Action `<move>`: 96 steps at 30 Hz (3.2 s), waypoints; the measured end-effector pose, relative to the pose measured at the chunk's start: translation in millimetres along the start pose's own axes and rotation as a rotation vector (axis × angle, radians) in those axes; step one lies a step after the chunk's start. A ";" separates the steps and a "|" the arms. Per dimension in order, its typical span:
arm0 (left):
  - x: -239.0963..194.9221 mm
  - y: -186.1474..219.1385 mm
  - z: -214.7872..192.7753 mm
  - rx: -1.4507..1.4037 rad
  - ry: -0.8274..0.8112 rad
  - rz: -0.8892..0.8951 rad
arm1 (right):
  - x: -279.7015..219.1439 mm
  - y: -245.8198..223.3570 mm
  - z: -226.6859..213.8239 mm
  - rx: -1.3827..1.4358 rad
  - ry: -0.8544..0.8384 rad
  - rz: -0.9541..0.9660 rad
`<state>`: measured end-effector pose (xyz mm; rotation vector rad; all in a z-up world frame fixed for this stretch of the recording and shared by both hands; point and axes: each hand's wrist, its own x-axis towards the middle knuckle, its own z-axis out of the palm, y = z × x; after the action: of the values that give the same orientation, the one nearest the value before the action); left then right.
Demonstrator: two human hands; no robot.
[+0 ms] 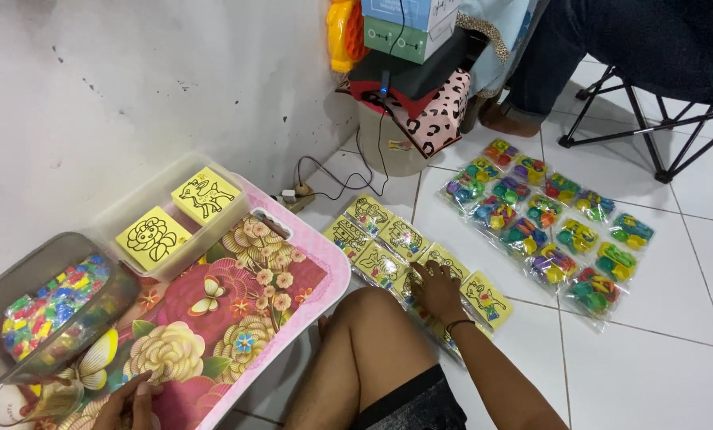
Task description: The person sits on the floor and packs small, colorful puzzle pieces into a clear plastic bag. They place a yellow cardboard backing with a printed animal design into the bag along with the pieces, then seal the bag and place it on the floor with other completed packages.
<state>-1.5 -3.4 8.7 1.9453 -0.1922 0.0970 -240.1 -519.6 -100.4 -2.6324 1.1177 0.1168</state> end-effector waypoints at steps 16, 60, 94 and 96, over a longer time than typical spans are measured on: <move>-4.4 11.4 -0.1 -0.040 0.016 -0.038 | -0.8 -1.8 -3.5 0.043 0.042 -0.008; 2.0 25.1 -11.9 0.027 0.029 0.045 | -16.8 -311.6 -196.8 0.472 0.792 -0.910; 58.2 114.7 -113.2 0.049 0.453 0.444 | -22.8 -456.5 -41.4 0.350 -0.035 -1.041; 76.9 122.1 -137.0 0.158 0.385 0.368 | -21.6 -457.0 -40.4 0.370 -0.011 -1.011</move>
<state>55.3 72.5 183.7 1.9852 -0.2900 0.7413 70.5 -213.5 43.8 -2.5026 -0.2657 -0.2541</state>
